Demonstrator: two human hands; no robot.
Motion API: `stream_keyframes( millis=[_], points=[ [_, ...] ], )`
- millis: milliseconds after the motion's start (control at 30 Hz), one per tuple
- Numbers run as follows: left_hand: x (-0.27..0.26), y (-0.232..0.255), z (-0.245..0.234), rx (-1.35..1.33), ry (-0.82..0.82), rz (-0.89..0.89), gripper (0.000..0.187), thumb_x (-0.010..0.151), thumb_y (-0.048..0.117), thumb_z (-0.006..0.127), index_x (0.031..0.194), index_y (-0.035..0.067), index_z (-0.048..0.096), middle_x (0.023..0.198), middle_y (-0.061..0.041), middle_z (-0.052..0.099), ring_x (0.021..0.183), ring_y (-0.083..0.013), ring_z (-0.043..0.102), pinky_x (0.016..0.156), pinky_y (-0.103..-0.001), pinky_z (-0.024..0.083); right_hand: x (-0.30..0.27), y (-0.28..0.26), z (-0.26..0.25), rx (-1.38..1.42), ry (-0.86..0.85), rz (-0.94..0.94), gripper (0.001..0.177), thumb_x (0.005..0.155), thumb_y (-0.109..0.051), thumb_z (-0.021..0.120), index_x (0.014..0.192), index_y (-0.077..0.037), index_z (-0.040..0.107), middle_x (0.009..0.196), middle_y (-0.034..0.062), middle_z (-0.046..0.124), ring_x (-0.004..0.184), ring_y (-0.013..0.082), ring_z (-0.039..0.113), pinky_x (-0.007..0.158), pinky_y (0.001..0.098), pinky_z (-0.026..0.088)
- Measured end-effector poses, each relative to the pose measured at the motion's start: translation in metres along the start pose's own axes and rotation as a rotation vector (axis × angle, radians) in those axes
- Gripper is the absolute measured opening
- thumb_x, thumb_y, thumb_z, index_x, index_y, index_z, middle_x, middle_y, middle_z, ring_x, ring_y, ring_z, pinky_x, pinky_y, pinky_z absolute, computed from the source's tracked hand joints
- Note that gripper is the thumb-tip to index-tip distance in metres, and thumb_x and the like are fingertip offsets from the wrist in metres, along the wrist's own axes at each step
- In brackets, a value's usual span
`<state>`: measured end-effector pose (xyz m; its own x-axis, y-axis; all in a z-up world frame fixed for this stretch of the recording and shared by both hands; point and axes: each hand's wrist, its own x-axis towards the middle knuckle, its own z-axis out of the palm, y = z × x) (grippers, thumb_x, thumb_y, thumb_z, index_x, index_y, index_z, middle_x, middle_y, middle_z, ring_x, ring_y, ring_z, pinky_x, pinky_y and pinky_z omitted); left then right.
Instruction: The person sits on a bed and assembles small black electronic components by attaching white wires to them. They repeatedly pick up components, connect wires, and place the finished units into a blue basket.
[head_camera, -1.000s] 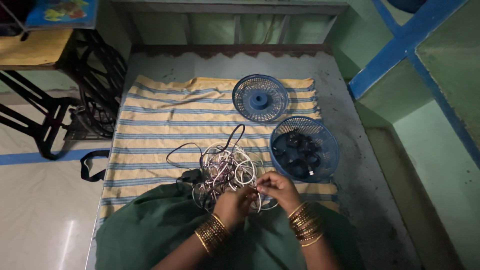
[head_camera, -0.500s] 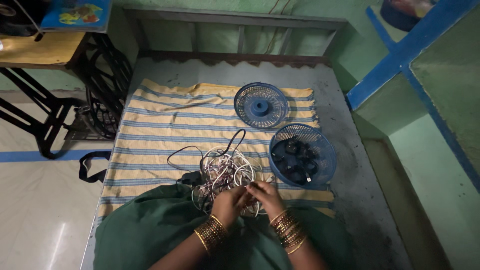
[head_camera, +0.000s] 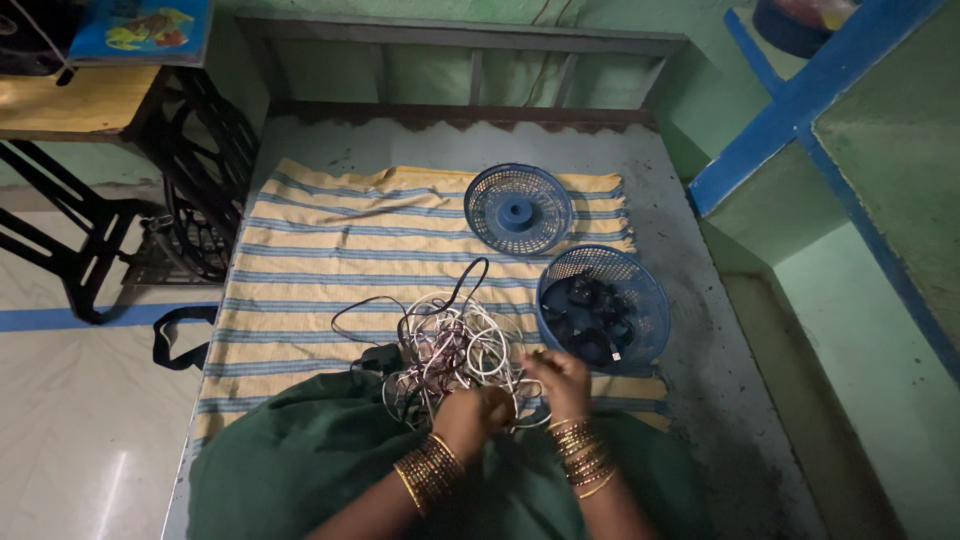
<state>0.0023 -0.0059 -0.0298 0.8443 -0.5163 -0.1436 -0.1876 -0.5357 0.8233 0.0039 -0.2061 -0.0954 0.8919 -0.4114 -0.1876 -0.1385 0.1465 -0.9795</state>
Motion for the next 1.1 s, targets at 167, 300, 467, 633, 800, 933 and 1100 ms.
stream_keyframes(
  millis=[167, 300, 467, 633, 800, 933, 1100],
  points=[
    [-0.005, 0.003, 0.003, -0.062, -0.040, 0.271, 0.013, 0.090, 0.014, 0.064, 0.089, 0.012, 0.077, 0.088, -0.006, 0.077, 0.077, -0.0245, 0.076, 0.073, -0.036, 0.059, 0.020, -0.007, -0.026, -0.023, 0.216, -0.168, 0.027, 0.081, -0.023, 0.088, 0.075, -0.006, 0.068, 0.071, 0.0012, 0.068, 0.058, 0.0065, 0.053, 0.056, 0.0209, 0.040],
    [-0.016, 0.010, -0.002, -0.176, -0.113, 0.325, 0.013, 0.090, 0.012, 0.063, 0.094, 0.012, 0.076, 0.092, -0.007, 0.076, 0.079, -0.0261, 0.075, 0.072, -0.037, 0.059, 0.035, -0.014, -0.039, 0.025, 0.379, -0.135, 0.022, 0.077, -0.023, 0.087, 0.075, -0.010, 0.070, 0.069, -0.0007, 0.067, 0.057, 0.0056, 0.055, 0.055, 0.0204, 0.040],
    [-0.032, 0.022, -0.008, -0.183, -0.105, 0.384, 0.014, 0.088, 0.011, 0.063, 0.084, 0.011, 0.077, 0.092, -0.006, 0.079, 0.076, -0.0231, 0.076, 0.070, -0.035, 0.059, 0.053, 0.009, -0.049, 0.104, 0.367, -0.091, 0.025, 0.077, -0.025, 0.087, 0.076, -0.009, 0.068, 0.068, -0.0004, 0.067, 0.057, 0.0063, 0.057, 0.053, 0.0209, 0.039],
    [-0.032, 0.018, -0.017, -0.293, 0.026, 0.346, 0.011, 0.088, 0.007, 0.064, 0.086, 0.007, 0.075, 0.083, -0.008, 0.077, 0.072, -0.0199, 0.076, 0.067, -0.033, 0.059, 0.057, 0.039, -0.037, -0.016, 0.064, 0.052, 0.030, 0.083, -0.033, 0.083, 0.077, -0.008, 0.068, 0.066, -0.0014, 0.063, 0.054, 0.0078, 0.051, 0.052, 0.0225, 0.037],
    [-0.032, 0.022, -0.023, -0.366, 0.109, 0.204, 0.010, 0.088, 0.009, 0.066, 0.085, 0.003, 0.074, 0.070, -0.011, 0.074, 0.061, -0.0176, 0.073, 0.058, -0.032, 0.056, 0.031, 0.047, -0.004, -0.762, -0.474, -0.261, 0.032, 0.092, -0.039, 0.080, 0.081, -0.009, 0.078, 0.063, -0.0011, 0.067, 0.059, 0.0122, 0.063, 0.058, 0.0246, 0.049],
    [-0.030, 0.024, -0.027, -0.343, 0.155, -0.005, 0.013, 0.087, 0.010, 0.065, 0.090, 0.006, 0.076, 0.070, -0.008, 0.074, 0.060, -0.0183, 0.072, 0.058, -0.032, 0.056, 0.014, 0.027, 0.005, -0.676, -0.291, -0.127, 0.027, 0.088, -0.034, 0.080, 0.092, -0.008, 0.075, 0.085, -0.0003, 0.074, 0.073, 0.0137, 0.069, 0.061, 0.0292, 0.053],
    [-0.016, 0.005, -0.021, -0.232, 0.085, 0.010, 0.020, 0.091, 0.020, 0.061, 0.086, 0.009, 0.077, 0.070, -0.006, 0.075, 0.063, -0.0173, 0.075, 0.062, -0.033, 0.057, 0.001, -0.012, 0.014, -0.091, -0.486, -0.295, 0.026, 0.103, -0.029, 0.061, 0.110, -0.005, 0.070, 0.108, 0.0032, 0.073, 0.101, 0.0143, 0.070, 0.089, 0.0284, 0.056]
  ],
)
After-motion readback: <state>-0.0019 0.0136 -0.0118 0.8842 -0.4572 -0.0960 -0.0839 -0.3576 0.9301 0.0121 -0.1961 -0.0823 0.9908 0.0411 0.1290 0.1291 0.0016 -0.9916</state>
